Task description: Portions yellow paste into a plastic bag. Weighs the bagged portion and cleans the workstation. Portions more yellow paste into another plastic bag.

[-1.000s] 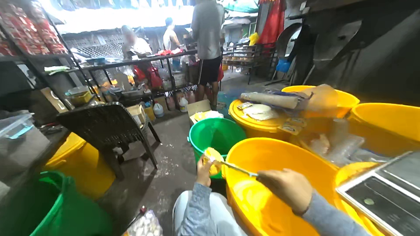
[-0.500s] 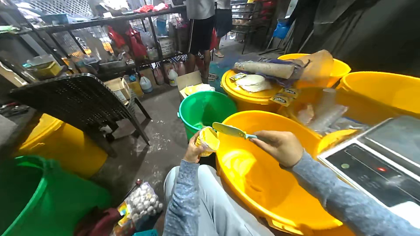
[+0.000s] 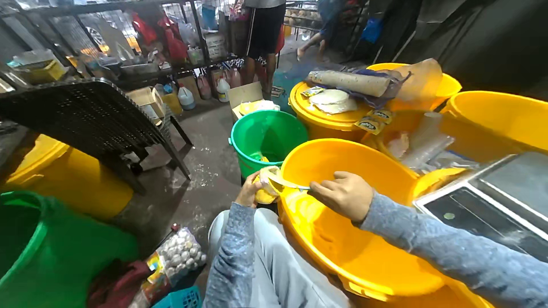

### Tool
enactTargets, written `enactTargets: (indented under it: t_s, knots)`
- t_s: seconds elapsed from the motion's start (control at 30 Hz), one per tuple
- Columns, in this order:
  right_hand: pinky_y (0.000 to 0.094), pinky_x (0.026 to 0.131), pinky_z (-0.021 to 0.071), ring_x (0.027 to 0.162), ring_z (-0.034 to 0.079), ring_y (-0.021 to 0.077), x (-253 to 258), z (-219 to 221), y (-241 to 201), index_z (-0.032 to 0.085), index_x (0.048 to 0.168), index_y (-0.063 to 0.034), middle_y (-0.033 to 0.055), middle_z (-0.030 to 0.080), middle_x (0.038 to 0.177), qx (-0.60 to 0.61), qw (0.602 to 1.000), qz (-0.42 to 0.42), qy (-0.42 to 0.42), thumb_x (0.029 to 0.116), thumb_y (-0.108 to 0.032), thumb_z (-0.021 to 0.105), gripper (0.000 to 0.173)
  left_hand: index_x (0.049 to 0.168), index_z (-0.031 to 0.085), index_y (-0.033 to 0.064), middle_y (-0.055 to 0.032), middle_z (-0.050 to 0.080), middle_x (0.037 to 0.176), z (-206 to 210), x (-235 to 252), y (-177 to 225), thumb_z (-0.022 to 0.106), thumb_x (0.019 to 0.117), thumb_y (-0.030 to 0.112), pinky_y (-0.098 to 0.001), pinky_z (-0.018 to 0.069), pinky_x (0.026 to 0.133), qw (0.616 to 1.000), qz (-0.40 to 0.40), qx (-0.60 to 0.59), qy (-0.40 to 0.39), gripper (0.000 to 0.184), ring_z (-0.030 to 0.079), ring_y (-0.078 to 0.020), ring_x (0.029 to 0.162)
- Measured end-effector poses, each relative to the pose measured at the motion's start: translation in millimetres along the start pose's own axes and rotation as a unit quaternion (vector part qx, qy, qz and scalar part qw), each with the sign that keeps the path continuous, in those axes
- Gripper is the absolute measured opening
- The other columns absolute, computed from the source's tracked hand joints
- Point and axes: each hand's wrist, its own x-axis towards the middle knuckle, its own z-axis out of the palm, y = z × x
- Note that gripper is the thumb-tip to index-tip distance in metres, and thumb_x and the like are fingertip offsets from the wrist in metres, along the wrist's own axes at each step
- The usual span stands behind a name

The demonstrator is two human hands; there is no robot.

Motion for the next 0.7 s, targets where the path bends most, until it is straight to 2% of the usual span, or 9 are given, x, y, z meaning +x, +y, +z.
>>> enactTargets:
  t_s: [0.13,0.2,0.27,0.33,0.4,0.43,0.5,0.6,0.7]
  knots:
    - [0.0415,0.049,0.0523,0.043,0.058,0.0275,12.6,-7.9,-7.0,0.061,0.086,0.004,0.0118,0.054,0.053,-0.011,0.993,-0.063,-0.104,0.0976,-0.001,0.053,0.015,0.111,0.063,0.0035,-0.0009,0.073,0.088,-4.0,2.7,-2.6,0.088,0.0655,0.052,-0.0301,0.0608,0.075,0.999,-0.036,0.004,-0.018,0.071,0.071,-0.0102,0.079]
    - [0.0426,0.05,0.0528,0.044,0.059,0.0283,15.8,-8.4,-0.8,0.061,0.087,0.0044,0.0126,0.055,0.054,0.002,0.986,-0.078,-0.147,0.098,-0.001,0.054,0.015,0.112,0.065,0.0026,-0.0026,0.074,0.089,-6.2,5.0,-7.9,0.087,0.0683,0.052,-0.031,0.061,0.076,0.998,-0.047,0.024,-0.03,0.069,0.072,-0.0112,0.079]
    - [0.0453,0.053,0.0542,0.047,0.061,0.0296,17.2,-7.3,11.6,0.063,0.087,0.0037,0.0134,0.057,0.056,0.028,0.979,-0.079,-0.184,0.1006,-0.006,0.054,0.019,0.118,0.062,-0.0006,-0.0024,0.073,0.092,-2.8,6.6,-11.6,0.077,0.0786,0.039,-0.0301,0.0605,0.078,0.995,-0.066,0.074,-0.032,0.057,0.071,-0.0098,0.081]
    - [0.0493,0.056,0.0545,0.051,0.065,0.031,17.7,-2.7,28.9,0.067,0.086,0.0011,0.0138,0.061,0.058,0.072,0.975,-0.048,-0.202,0.1011,-0.013,0.057,0.023,0.127,0.057,-0.0035,-0.0035,0.071,0.099,3.2,7.7,-11.2,0.067,0.0841,0.027,-0.0302,0.0589,0.083,0.989,-0.09,0.109,-0.044,0.054,0.069,-0.009,0.087]
    - [0.0506,0.057,0.0541,0.056,0.067,0.0307,17.5,-0.4,37.7,0.071,0.084,-0.0028,0.0121,0.064,0.06,0.1,0.971,0.01,-0.215,0.0991,-0.021,0.062,0.026,0.133,0.052,-0.0038,-0.0064,0.069,0.104,8.4,8.7,-11.4,0.067,0.0805,0.021,-0.0314,0.0585,0.085,0.985,-0.115,0.116,-0.045,0.06,0.069,-0.0108,0.09]
    - [0.0504,0.058,0.053,0.058,0.068,0.0306,19.5,-2.7,34.9,0.071,0.083,-0.0034,0.0116,0.065,0.061,0.103,0.967,0.042,-0.228,0.0988,-0.022,0.064,0.026,0.135,0.05,-0.0037,-0.008,0.069,0.105,11.0,10.1,-11.4,0.068,0.0801,0.017,-0.032,0.0586,0.084,0.984,-0.122,0.121,-0.038,0.061,0.069,-0.0118,0.089]
    - [0.05,0.054,0.0512,0.057,0.067,0.0312,25.0,-8.0,20.4,0.072,0.081,-0.0036,0.0113,0.064,0.06,0.086,0.964,0.1,-0.232,0.0966,-0.019,0.067,0.022,0.136,0.049,-0.0019,-0.0089,0.068,0.104,14.7,14.0,-14.2,0.065,0.0868,0.01,-0.0323,0.0588,0.081,0.984,-0.118,0.132,-0.019,0.053,0.068,-0.0126,0.086]
    - [0.0517,0.051,0.0491,0.057,0.066,0.034,35.6,-25.3,4.5,0.069,0.08,-0.0039,0.0121,0.062,0.06,0.074,0.947,0.164,-0.265,0.0988,-0.018,0.065,0.024,0.135,0.054,0.0037,-0.0047,0.069,0.102,20.9,14.8,-16.1,0.061,0.0903,0.011,-0.0304,0.0593,0.075,0.982,-0.096,0.164,0.007,0.046,0.068,-0.0105,0.082]
    - [0.0558,0.051,0.0459,0.06,0.065,0.0376,51.2,-60.2,20.2,0.07,0.084,-0.0065,0.0138,0.061,0.063,0.087,0.938,0.183,-0.282,0.1008,-0.022,0.061,0.025,0.135,0.055,0.0084,-0.0013,0.071,0.105,13.7,21.1,-17.8,0.065,0.0847,0.023,-0.0316,0.0612,0.076,0.988,-0.067,0.138,0.021,0.053,0.07,-0.0097,0.086]
